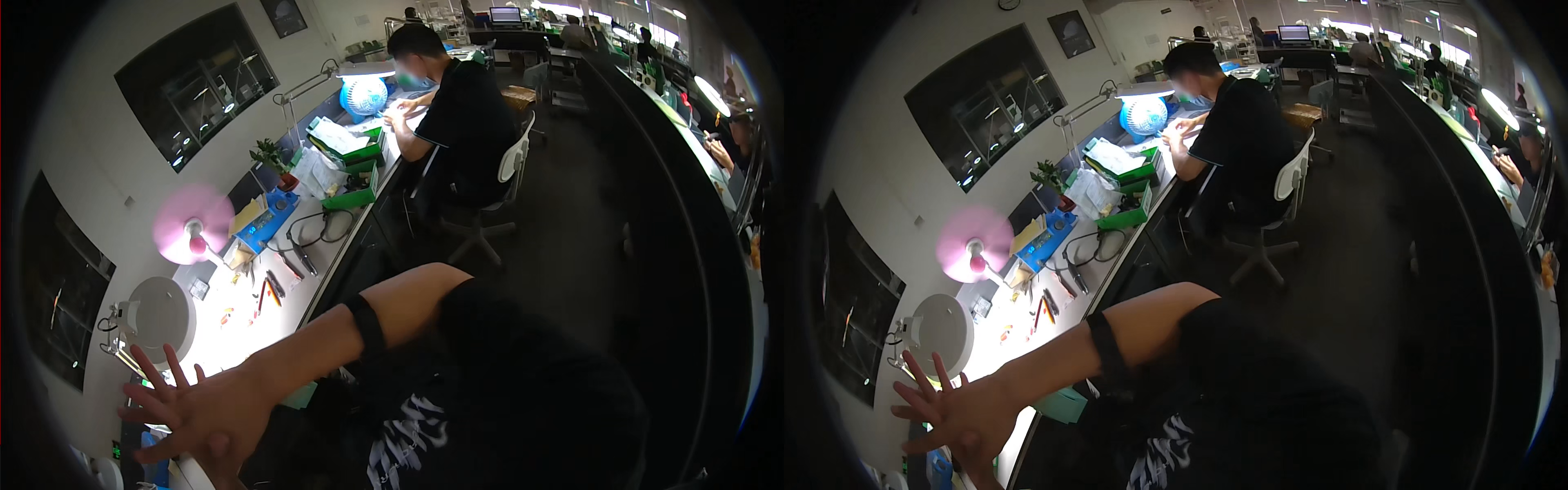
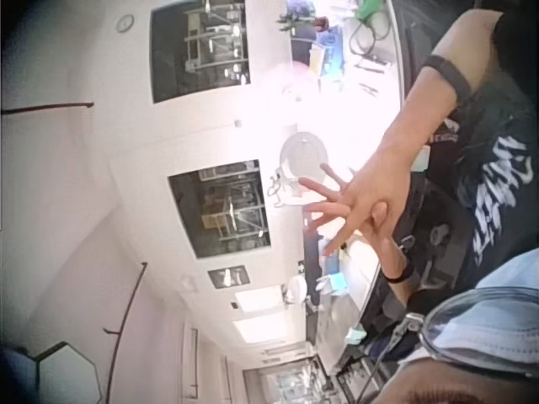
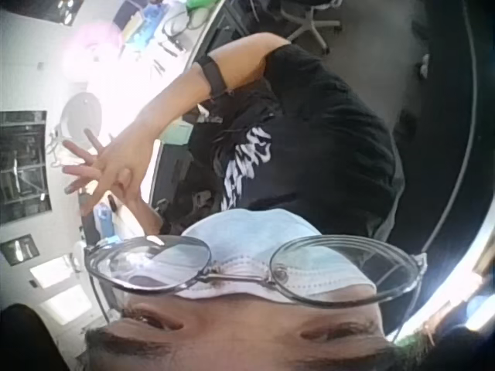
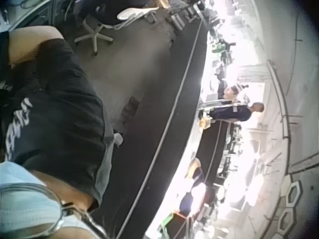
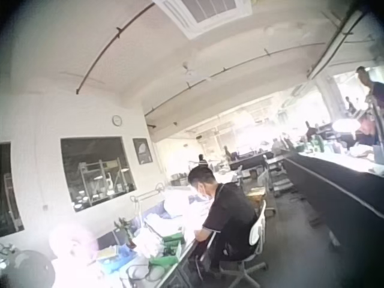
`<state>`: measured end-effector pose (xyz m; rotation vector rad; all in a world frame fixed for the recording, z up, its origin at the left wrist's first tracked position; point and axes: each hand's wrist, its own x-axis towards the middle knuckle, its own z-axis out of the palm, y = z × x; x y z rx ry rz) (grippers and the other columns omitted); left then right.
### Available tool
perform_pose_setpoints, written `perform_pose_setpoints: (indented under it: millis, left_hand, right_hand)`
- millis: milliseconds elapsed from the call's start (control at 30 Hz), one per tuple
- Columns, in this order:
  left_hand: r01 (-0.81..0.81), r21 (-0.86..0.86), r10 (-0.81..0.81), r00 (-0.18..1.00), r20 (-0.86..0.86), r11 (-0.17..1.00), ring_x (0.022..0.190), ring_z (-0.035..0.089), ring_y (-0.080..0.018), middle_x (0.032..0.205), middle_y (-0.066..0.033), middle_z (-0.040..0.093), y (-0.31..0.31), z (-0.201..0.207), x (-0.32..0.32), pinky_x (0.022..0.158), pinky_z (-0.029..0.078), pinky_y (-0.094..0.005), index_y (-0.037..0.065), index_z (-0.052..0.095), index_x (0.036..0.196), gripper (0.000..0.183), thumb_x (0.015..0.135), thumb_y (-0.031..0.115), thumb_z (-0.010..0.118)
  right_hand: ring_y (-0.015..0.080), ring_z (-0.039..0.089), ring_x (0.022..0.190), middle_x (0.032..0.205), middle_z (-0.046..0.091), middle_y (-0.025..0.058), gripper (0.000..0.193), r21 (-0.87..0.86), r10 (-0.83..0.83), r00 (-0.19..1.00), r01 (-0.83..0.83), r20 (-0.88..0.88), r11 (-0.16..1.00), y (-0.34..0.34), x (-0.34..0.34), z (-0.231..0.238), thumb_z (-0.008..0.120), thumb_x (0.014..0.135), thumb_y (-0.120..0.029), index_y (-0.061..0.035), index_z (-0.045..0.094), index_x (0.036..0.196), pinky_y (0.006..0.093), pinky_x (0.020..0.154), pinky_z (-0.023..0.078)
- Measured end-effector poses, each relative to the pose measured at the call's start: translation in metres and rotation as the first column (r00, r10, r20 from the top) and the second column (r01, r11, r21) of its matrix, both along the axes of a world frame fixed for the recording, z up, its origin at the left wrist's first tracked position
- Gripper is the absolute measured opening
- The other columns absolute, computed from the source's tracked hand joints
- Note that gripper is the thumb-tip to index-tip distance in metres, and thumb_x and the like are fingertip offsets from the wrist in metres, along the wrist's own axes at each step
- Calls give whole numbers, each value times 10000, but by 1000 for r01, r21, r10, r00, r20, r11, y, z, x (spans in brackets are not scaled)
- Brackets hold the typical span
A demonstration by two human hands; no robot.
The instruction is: The recorder is assembling and refining components of a dental model or prosthesis, using a rotary tool for sanding.
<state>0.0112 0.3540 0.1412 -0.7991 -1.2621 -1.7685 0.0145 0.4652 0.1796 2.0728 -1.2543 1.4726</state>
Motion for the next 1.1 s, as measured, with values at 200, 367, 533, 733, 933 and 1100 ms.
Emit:
perform_pose_setpoints:
  millis: [200, 367, 533, 733, 933, 1100]
  left_hand:
    - [171, 94, -48, 676, -735, 981, 1433, 379, -482, 1663, -196, 233, 73, 5, -23, 1036, 479, -605, 268, 203, 1635, 845, 921, 437, 623]
    - [-100, 315, 290, 707, -645, 944, 1496, 277, -468, 1699, -136, 142, 58, 6, -26, 1175, 367, -618, 317, 131, 1639, 835, 936, 398, 574]
    - [-296, -14, 234, 782, -578, 955, 1479, 299, -459, 1683, -146, 163, -4, 1, -57, 1170, 372, -603, 294, 151, 1629, 807, 944, 408, 562]
    - [-357, -126, 223, 782, -582, 926, 1460, 326, -447, 1664, -158, 189, -9, 15, -73, 1164, 379, -585, 267, 174, 1617, 776, 953, 420, 547]
    - [-396, -187, 216, 773, -597, 899, 1440, 352, -436, 1644, -169, 215, -16, 33, -84, 1158, 385, -567, 240, 198, 1604, 748, 963, 432, 533]
    - [-407, -211, 204, 764, -612, 889, 1424, 375, -427, 1628, -179, 237, -19, 40, -89, 1153, 390, -551, 218, 218, 1594, 728, 970, 442, 521]
  right_hand:
    - [522, 285, 1479, 1651, 232, 250, 610, -455, -552, 599, 324, -580, 829, -23, -36, -36, 602, 836, -625, -284, 647, 1340, 627, 1196, 250]
    - [520, 315, 1462, 1631, 302, 198, 501, -534, -610, 528, 310, -591, 786, -26, -61, -47, 558, 891, -525, -329, 629, 1346, 642, 1158, 329]
    - [439, 571, 1250, 1479, 504, 129, 552, -267, -412, 502, 337, -761, 903, -18, -97, -39, 637, 849, -350, -269, 591, 1393, 568, 922, 566]
    - [452, 693, 1009, 1260, 648, 217, 534, 50, -315, 371, 712, -873, 700, -21, -112, -28, 573, 857, -465, -267, 580, 1352, 605, 866, 555]
    - [439, 712, 936, 864, 727, 211, 285, -109, -392, 379, 589, -838, 801, -8, -114, 17, 619, 822, -374, -115, 730, 791, 596, 860, 551]
    - [394, 667, 1135, 1171, 688, 256, 363, 23, -303, 223, 837, -927, 547, 9, -86, 58, 599, 872, -402, -127, 723, 1072, 536, 965, 538]
